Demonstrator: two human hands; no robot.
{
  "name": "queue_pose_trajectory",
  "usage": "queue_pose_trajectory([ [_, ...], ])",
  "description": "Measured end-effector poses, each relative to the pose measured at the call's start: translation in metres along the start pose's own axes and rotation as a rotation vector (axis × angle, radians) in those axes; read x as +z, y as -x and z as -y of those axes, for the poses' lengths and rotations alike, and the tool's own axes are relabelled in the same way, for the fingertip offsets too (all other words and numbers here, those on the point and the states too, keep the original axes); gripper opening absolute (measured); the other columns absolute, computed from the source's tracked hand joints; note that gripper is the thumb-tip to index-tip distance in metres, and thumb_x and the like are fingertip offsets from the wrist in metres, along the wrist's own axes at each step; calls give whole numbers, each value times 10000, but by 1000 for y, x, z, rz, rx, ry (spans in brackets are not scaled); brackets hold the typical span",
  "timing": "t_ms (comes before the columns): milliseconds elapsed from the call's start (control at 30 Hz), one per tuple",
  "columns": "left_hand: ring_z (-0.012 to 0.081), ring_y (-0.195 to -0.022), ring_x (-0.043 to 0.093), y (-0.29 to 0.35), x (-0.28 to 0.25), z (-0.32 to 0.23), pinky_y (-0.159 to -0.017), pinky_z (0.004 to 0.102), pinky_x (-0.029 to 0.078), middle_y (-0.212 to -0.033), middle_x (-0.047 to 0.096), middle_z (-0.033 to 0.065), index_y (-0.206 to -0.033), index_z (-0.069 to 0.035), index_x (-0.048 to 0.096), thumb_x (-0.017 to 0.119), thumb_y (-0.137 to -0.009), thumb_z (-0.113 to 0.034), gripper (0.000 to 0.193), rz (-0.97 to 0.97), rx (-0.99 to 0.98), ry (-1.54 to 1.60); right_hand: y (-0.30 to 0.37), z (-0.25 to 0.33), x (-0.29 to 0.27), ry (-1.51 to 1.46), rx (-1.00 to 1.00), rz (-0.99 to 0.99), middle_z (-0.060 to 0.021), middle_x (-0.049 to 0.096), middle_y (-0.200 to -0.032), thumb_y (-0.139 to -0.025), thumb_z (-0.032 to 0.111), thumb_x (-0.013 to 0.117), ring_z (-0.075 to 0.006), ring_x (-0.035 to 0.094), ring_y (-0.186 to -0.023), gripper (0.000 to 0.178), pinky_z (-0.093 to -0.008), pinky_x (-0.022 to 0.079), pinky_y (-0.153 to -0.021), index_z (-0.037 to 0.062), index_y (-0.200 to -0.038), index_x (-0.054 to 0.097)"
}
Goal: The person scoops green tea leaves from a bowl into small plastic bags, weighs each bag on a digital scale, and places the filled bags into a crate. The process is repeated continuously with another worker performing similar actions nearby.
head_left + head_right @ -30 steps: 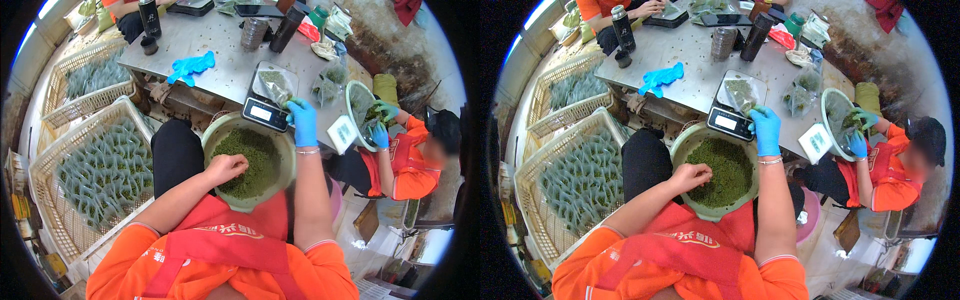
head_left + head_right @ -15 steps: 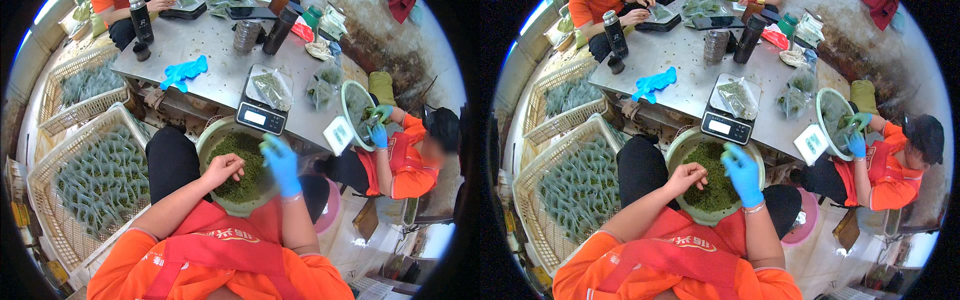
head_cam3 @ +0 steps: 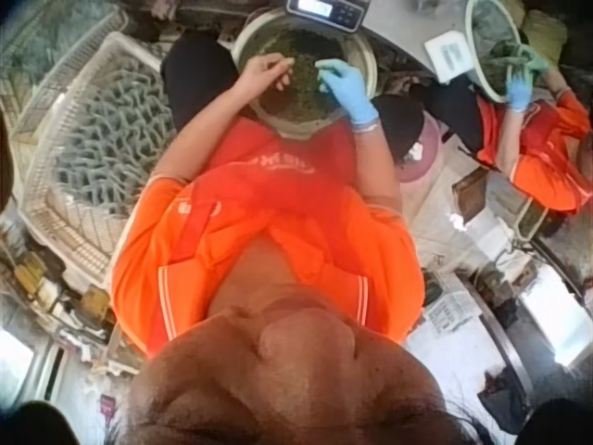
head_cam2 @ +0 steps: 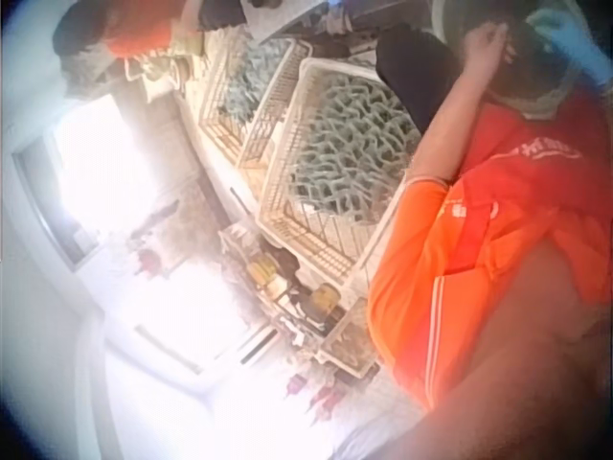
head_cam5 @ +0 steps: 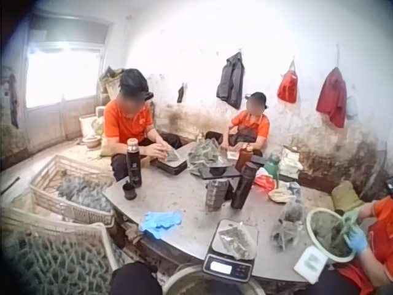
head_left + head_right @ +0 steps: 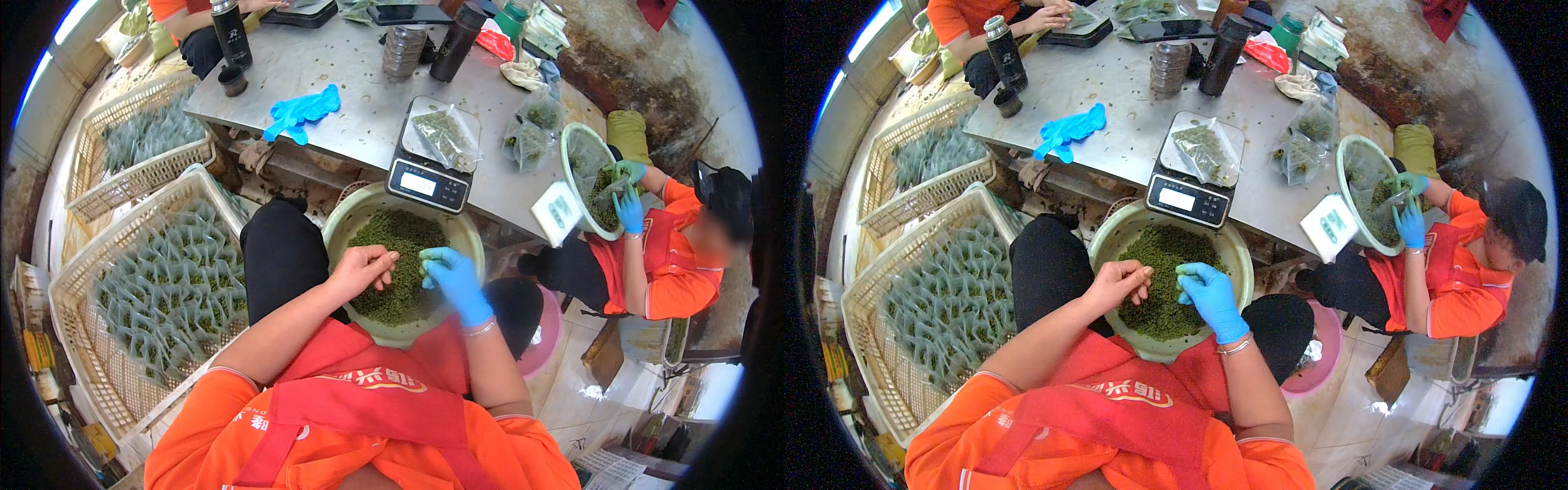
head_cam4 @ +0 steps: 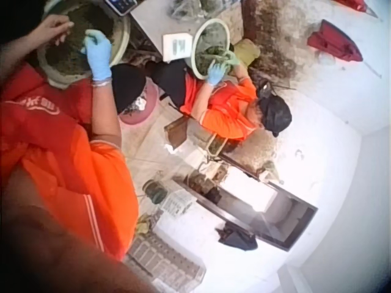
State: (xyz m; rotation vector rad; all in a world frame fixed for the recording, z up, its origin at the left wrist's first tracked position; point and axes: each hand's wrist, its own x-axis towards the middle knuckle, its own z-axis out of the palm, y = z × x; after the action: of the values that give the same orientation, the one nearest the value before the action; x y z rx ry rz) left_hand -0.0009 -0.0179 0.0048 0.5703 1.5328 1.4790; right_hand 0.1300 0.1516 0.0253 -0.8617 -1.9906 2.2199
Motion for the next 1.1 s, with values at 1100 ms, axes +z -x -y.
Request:
queue_pose_trajectory([
  [1100,199,-487,609,-139,43,-88,-463,332,469,-547,598,21,-1312,-35,415,574,-722,-102,615,-245,557,-1660,-91,55,-41,745,-553,-623,-125,634,-834,-799,166,598,-286,599,-684,153,-363,478,-627,104,-927,653],
])
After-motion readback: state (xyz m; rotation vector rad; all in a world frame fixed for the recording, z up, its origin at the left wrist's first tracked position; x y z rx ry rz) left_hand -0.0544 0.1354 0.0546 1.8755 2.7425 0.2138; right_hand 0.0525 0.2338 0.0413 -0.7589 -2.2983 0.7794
